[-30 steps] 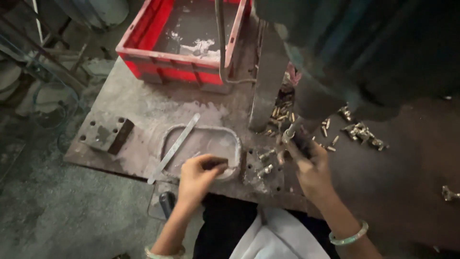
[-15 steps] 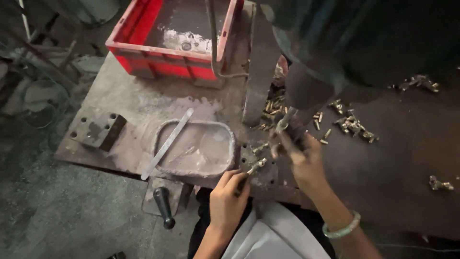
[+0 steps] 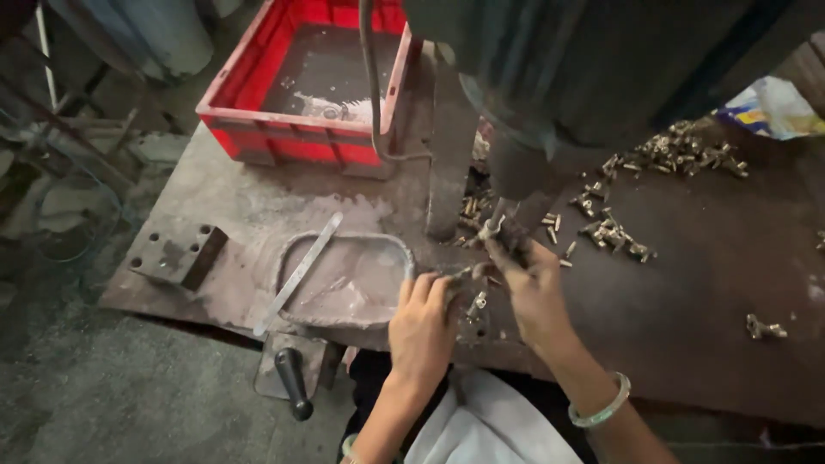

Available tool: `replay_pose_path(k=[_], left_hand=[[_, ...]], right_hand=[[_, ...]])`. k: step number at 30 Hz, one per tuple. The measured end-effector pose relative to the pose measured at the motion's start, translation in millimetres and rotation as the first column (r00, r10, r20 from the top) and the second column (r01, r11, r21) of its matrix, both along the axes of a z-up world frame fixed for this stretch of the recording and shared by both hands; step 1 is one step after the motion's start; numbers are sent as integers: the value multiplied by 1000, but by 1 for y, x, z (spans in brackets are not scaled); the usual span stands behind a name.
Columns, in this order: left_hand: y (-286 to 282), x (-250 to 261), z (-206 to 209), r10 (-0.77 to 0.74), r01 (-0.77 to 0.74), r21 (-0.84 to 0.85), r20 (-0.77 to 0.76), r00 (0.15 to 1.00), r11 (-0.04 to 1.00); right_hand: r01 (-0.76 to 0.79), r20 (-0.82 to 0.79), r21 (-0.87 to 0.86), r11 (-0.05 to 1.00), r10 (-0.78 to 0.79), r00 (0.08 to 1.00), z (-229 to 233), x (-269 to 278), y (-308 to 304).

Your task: The person drills holes in small brass fittings one at a time using a bench drill press. They pick a fitting from a pile on the worktable, hold it under the spinning bit, then dip or rinse the part in a tray of liquid and set it with the finished pieces.

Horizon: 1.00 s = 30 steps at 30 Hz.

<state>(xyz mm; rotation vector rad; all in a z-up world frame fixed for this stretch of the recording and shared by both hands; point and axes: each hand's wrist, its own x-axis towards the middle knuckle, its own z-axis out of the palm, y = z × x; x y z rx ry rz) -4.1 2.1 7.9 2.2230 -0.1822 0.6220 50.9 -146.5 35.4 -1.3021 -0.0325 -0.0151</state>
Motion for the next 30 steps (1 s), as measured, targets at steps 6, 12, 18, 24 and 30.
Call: replay_pose_path(k=[6,12,18,24,30], left_hand=[[-8,29,-24,-79,108,226,-132,988,968],[11,16,-25,-272,-87,-740,-350,896,666],[15,-18,-35,-378,-245,-921,-352,856,303],[16,-31,-38,-370,-302,-907,-399,839,293],[11,-31,-47,-359,-308,-912,-393,847,272]], right_hand=[[-47,152,-105,993,62,986,-32,2,-14],[-30,91,-155,987,45,995,-22,9,-12],[-107,100,-79,991,114,988,-7,8,-9],[-30,91,-234,972,53,994,-9,3,-10],[-61,104,-151,987,77,992,-10,-2,-10]])
